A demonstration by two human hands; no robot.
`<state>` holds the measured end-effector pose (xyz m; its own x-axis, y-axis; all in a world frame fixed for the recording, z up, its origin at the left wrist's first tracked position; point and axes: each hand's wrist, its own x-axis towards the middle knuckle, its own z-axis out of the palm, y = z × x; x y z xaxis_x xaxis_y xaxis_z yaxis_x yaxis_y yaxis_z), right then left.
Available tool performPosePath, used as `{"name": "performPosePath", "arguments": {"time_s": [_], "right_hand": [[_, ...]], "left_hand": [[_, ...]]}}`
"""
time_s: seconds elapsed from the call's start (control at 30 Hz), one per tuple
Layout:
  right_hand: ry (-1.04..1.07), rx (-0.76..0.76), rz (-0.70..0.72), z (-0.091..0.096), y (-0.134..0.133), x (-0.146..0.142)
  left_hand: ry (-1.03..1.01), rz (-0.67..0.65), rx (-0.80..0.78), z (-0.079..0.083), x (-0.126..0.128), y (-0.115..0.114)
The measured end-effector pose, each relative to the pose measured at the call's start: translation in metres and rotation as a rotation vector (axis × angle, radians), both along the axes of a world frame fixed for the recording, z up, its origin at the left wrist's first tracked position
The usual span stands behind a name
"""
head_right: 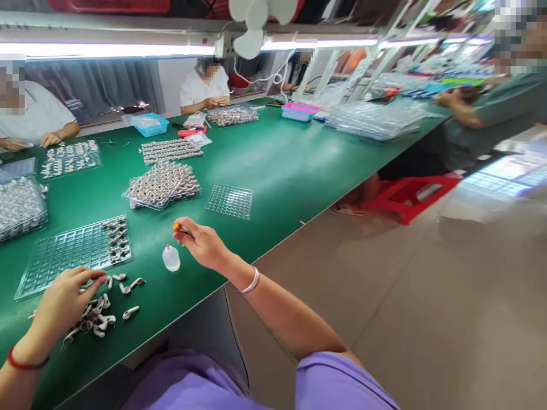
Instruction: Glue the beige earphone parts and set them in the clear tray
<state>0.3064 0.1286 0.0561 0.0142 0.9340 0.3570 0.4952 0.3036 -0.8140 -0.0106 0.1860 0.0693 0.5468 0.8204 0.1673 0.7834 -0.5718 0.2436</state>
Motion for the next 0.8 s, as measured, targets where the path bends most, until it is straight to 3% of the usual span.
{"name": "performPosePath", "arguments": {"time_s": [0.13,0.33,0.63,0.73,0.8], "right_hand": [[-0.076,-0.016,-0.035,0.002,-0.001,0.002],[-0.181,-0.074,-0.061,0.009,0.001,-0.003],[-0.207,-0.056,-0.063,0.017,0.004,-0.008],[-0.219,-0.053,-0.046,0.021,0.003,-0.007],[-0.228,-0.055,-0.039,0.021,0.004,-0.005]], "left_hand": [[0.025,-0.05,-0.081,-0.003,0.008,0.01],[0.062,-0.016,-0.043,-0.006,0.023,0.014],[0.059,-0.023,-0.079,0.004,0.034,0.016],[-0.036,0.01,-0.156,0.009,0.029,0.013],[-0.216,0.083,-0.291,0.012,0.026,0.009]]}}
